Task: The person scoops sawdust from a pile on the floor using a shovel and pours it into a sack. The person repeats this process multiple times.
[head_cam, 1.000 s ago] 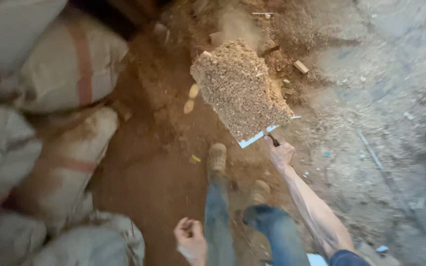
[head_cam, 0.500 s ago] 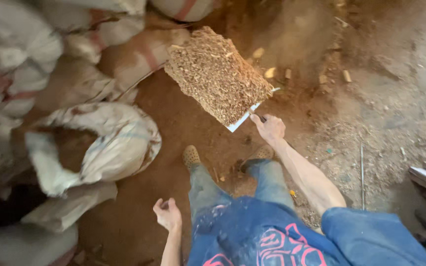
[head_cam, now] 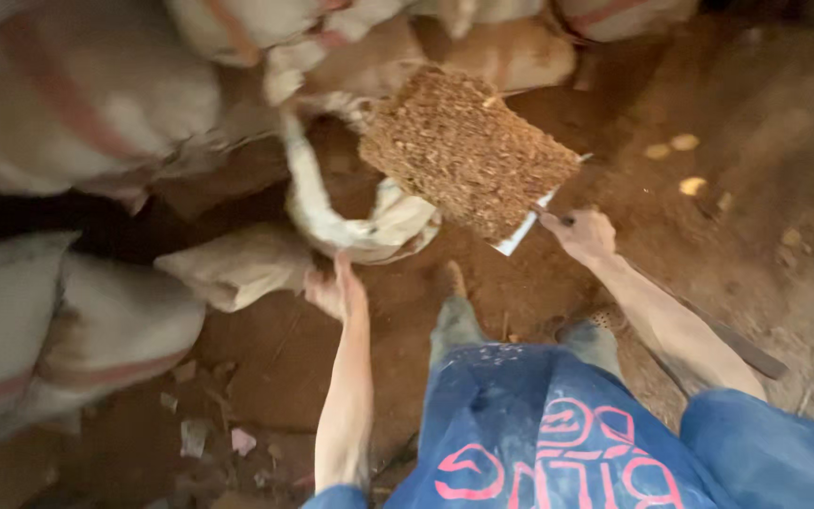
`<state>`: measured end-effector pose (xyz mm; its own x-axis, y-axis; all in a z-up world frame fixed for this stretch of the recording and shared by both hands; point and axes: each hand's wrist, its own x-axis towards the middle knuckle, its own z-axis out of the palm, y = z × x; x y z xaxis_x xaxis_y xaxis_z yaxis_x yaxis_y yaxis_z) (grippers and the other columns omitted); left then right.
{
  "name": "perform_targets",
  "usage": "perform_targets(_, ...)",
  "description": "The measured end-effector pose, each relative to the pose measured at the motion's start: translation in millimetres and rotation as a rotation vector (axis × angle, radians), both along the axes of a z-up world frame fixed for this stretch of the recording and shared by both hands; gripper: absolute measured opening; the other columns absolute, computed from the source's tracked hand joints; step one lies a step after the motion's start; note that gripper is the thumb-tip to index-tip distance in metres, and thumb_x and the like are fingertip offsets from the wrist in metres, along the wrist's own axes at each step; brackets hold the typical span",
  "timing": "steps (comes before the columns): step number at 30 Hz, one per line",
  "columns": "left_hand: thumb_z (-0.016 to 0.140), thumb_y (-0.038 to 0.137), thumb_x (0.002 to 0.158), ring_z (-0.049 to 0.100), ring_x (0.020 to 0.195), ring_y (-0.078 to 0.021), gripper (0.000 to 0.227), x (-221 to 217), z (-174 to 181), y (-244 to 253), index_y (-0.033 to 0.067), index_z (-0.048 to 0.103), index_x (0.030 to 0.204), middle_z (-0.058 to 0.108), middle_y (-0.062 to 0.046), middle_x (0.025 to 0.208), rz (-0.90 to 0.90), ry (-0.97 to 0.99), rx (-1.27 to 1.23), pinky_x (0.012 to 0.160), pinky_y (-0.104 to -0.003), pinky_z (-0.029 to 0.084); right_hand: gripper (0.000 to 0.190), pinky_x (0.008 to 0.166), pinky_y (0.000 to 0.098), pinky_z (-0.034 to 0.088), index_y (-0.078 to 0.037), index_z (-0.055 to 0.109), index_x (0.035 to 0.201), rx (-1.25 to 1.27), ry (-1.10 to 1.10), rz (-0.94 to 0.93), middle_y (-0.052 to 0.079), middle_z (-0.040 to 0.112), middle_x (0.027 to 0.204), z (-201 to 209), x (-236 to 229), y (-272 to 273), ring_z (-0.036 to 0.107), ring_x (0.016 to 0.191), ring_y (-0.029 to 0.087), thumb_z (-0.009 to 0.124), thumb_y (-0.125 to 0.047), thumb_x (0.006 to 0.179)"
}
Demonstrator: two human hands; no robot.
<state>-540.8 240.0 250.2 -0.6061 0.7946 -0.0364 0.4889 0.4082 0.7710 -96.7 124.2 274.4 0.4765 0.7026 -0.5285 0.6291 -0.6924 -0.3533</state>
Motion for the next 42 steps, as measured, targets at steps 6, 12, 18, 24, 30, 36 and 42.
perform_targets(6, 0.074, 0.035, 0.090, 0.064, 0.097, -0.0287, 0.054, -5.3, -4.6, 108.3, -0.0017, 0.059, 0.126, 0.065, -0.019, 0.116, -0.077, -0.297, -0.367, 0.082, -0.042, 0.055, 0.072, 0.087, 0.0493, 0.055, -0.012, 0.080, 0.107, 0.013, -0.049, 0.136, 0.023, 0.075, 0.100, -7.1, -54.9, 44.8, 0.071, 0.099, 0.040, 0.065, -0.076, 0.078)
perform_targets(12, 0.065, 0.026, 0.096, 0.068, 0.080, -0.0246, 0.032, -37.8, -2.3, 101.0, 0.0019, 0.064, 0.118, 0.073, -0.015, 0.101, 0.026, -0.472, -0.191, 0.070, -0.042, 0.055, 0.081, 0.081, 0.0527, 0.056, -0.005, 0.080, 0.091, -0.133, -0.189, 0.298, 0.024, 0.075, 0.094, -5.0, -71.6, 100.0, 0.071, 0.094, 0.044, 0.062, -0.083, 0.079)
perform_targets(18, 0.071, 0.028, 0.094, 0.068, 0.079, -0.0246, 0.028, -32.6, 9.2, 45.4, 0.0042, 0.068, 0.109, 0.075, -0.016, 0.094, -0.175, -0.219, -0.202, 0.073, -0.042, 0.055, 0.082, 0.047, 0.0391, 0.048, -0.001, 0.072, 0.069, -0.326, -0.269, 0.679, 0.011, 0.065, 0.059, 11.0, -88.1, 185.9, 0.062, 0.051, 0.022, 0.055, -0.079, 0.090)
perform_targets(24, 0.078, 0.023, 0.089, 0.067, 0.088, -0.0318, 0.035, -23.7, -9.0, 96.3, -0.0003, 0.065, 0.111, 0.073, -0.021, 0.103, -0.041, -0.360, -0.073, 0.079, -0.044, 0.054, 0.052, 0.042, 0.0340, 0.038, -0.010, 0.069, 0.070, -0.181, -0.422, 1.037, 0.001, 0.054, 0.055, 48.9, -184.7, 284.5, 0.046, 0.046, 0.013, 0.055, -0.050, 0.099)
perform_targets(30, 0.070, 0.005, 0.079, 0.073, 0.095, -0.0232, 0.039, -57.2, 35.1, 26.3, -0.0012, 0.066, 0.118, 0.073, -0.012, 0.109, -0.019, -0.699, -0.240, 0.081, -0.036, 0.061, 0.044, 0.067, 0.0402, 0.060, -0.007, 0.077, 0.092, -0.140, -0.473, 1.147, 0.013, 0.076, 0.081, 127.6, -196.4, 290.8, 0.077, 0.077, 0.025, 0.063, -0.049, 0.096)
perform_targets(36, 0.077, 0.013, 0.093, 0.051, 0.077, -0.0304, 0.025, -51.0, 21.9, 47.3, -0.0091, 0.066, 0.100, 0.065, -0.018, 0.088, 0.296, -0.805, -0.497, 0.065, -0.046, 0.041, 0.027, 0.077, 0.0440, 0.059, -0.011, 0.081, 0.100, -0.234, -0.473, 1.017, 0.013, 0.078, 0.101, 118.3, -224.9, 263.1, 0.075, 0.098, 0.030, 0.069, -0.029, 0.084)
perform_targets(42, 0.077, 0.014, 0.088, 0.056, 0.075, -0.0170, 0.020, -73.6, 24.5, 36.3, -0.0017, 0.066, 0.095, 0.064, -0.009, 0.088, 0.082, -0.810, -0.156, 0.065, -0.038, 0.048, 0.029, 0.073, 0.0477, 0.060, -0.014, 0.081, 0.104, -0.201, -0.573, 0.940, 0.013, 0.078, 0.104, 145.4, -205.5, 283.0, 0.075, 0.097, 0.031, 0.060, -0.031, 0.093)
